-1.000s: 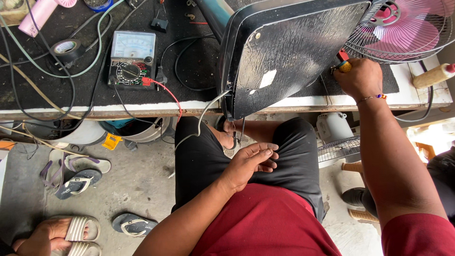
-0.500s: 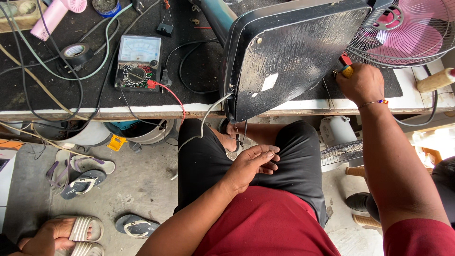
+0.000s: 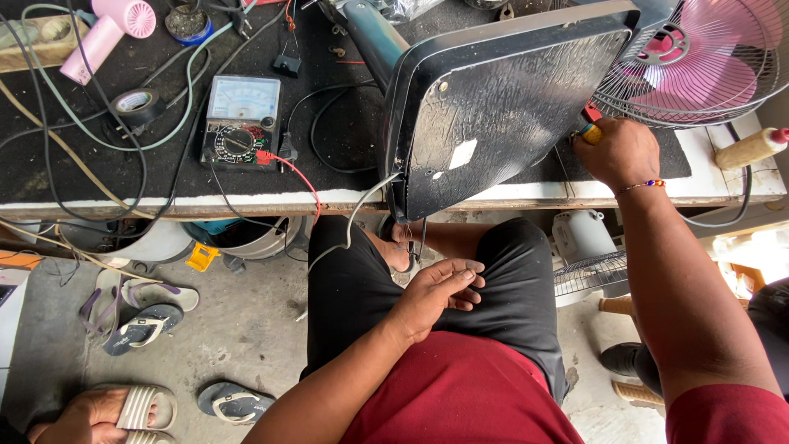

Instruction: The person uses a yellow screwdriver to remove screws from the back cover of a black electronic device. They unscrew several fasteners and place them on the workbench while holding the device steady.

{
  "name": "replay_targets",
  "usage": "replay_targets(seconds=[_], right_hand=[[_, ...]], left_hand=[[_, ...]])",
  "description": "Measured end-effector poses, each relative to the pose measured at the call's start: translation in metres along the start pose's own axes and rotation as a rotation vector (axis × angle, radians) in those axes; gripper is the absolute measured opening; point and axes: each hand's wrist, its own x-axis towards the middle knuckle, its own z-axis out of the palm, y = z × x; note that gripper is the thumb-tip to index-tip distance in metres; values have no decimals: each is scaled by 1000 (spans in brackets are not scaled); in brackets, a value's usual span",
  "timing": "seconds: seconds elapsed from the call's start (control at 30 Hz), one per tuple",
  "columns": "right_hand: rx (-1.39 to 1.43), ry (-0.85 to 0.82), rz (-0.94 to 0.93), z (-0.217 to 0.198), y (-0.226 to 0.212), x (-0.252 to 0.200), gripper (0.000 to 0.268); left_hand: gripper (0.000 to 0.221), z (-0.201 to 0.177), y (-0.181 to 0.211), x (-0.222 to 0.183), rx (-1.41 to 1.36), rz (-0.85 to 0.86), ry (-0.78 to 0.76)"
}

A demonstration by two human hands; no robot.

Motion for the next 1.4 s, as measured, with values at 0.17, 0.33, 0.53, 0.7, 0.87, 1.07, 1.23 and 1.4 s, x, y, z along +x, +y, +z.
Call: replay_targets(seconds=[0.17, 0.33, 0.53, 0.7, 0.87, 1.07, 1.23, 1.4], right_hand=[[73, 78, 20, 2, 1, -9, 30], [399, 340, -67, -48, -15, -63, 16], [1068, 232, -443, -122, -82, -173, 7], [1098, 243, -580, -129, -96, -193, 10], [1219, 260, -501, -126, -92, -201, 13], [1974, 421, -339, -143, -76, -232, 7], [2094, 585, -448, -147, -79, -233, 11], [2139, 651, -469, -141, -81, -219, 13]], left_hand=[[28, 2, 1, 3, 19, 4, -21], [30, 17, 31, 12, 46, 62, -93], [37, 61, 88, 15, -42, 345, -257], [31, 72, 94, 12, -137, 358, -250], [20, 62, 80, 21, -271, 343, -129], [23, 55, 83, 24, -444, 287, -219], [19, 76, 88, 18, -535, 277, -317], [20, 89, 92, 11, -562, 251, -414]])
